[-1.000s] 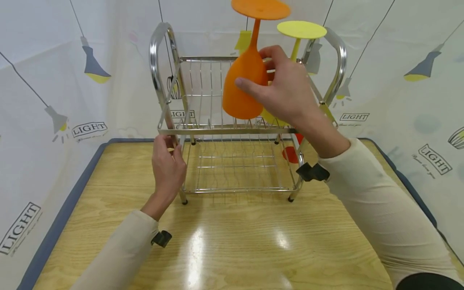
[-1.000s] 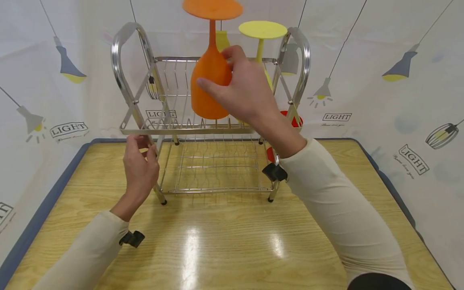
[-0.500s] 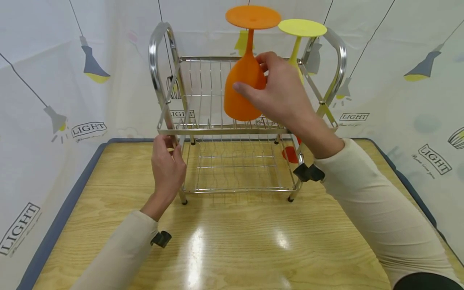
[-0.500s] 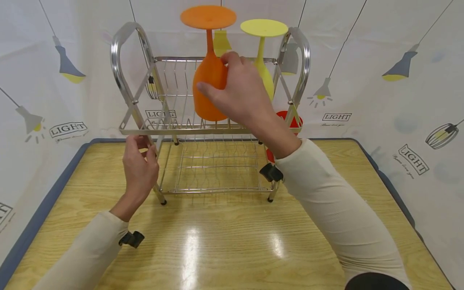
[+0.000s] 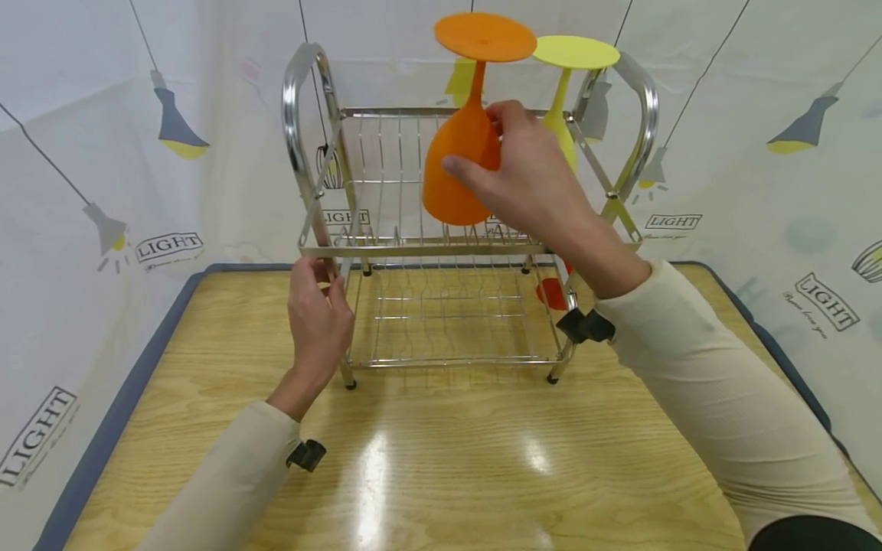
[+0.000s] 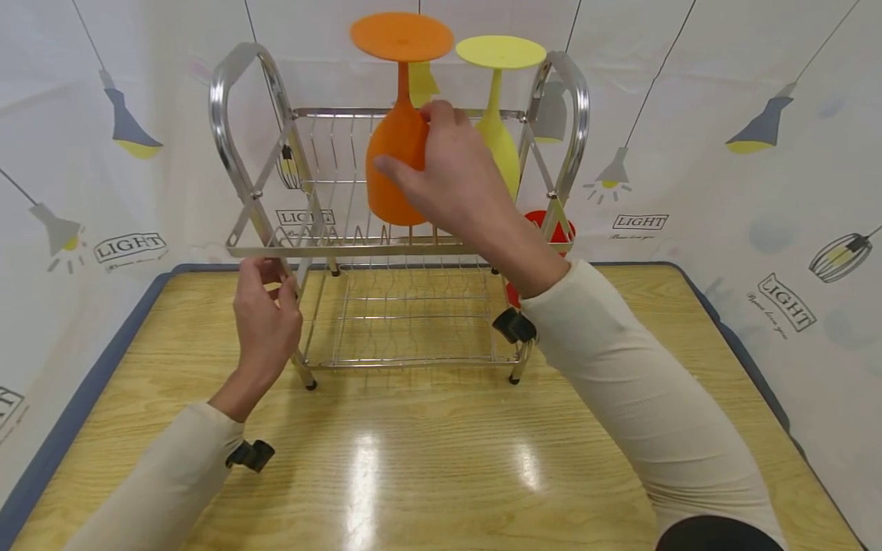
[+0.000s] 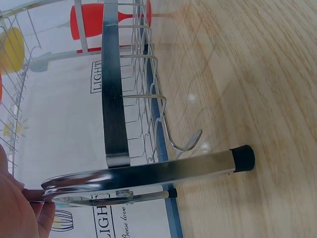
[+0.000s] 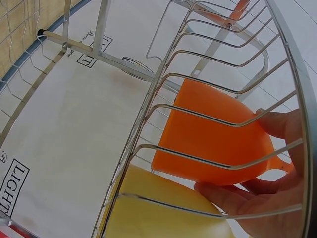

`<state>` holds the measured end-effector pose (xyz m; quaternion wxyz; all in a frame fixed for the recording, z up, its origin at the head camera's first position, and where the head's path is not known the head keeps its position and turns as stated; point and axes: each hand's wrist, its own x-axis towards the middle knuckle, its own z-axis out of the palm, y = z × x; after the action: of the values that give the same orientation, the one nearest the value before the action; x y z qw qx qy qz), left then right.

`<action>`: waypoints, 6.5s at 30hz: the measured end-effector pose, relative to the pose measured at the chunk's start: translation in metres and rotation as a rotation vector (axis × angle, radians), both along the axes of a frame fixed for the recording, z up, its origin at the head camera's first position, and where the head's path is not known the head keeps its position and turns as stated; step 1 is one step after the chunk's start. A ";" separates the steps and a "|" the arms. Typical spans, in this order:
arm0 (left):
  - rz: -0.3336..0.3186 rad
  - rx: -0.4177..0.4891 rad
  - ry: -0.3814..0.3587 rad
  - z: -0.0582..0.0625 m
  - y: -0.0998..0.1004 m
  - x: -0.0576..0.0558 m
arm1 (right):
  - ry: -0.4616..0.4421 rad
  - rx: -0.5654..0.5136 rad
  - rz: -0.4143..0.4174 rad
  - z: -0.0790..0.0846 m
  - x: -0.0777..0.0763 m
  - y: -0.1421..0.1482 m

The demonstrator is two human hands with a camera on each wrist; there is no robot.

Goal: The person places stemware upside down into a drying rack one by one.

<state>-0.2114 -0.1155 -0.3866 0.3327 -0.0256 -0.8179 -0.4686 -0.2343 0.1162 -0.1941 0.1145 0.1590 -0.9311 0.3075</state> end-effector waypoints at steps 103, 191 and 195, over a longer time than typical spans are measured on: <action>-0.076 0.066 -0.002 0.010 -0.006 -0.003 | -0.411 -0.706 0.621 -0.003 0.047 0.075; -0.087 0.005 0.015 0.008 -0.008 -0.003 | -0.313 0.427 -0.244 -0.097 0.009 0.142; -0.092 0.007 0.014 0.009 -0.008 -0.002 | -0.286 0.401 -0.296 -0.103 0.005 0.145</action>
<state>-0.2139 -0.1233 -0.3781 0.3166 -0.0652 -0.8120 -0.4860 -0.2294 0.2611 -0.2973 -0.0082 -0.0043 -0.9931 0.1168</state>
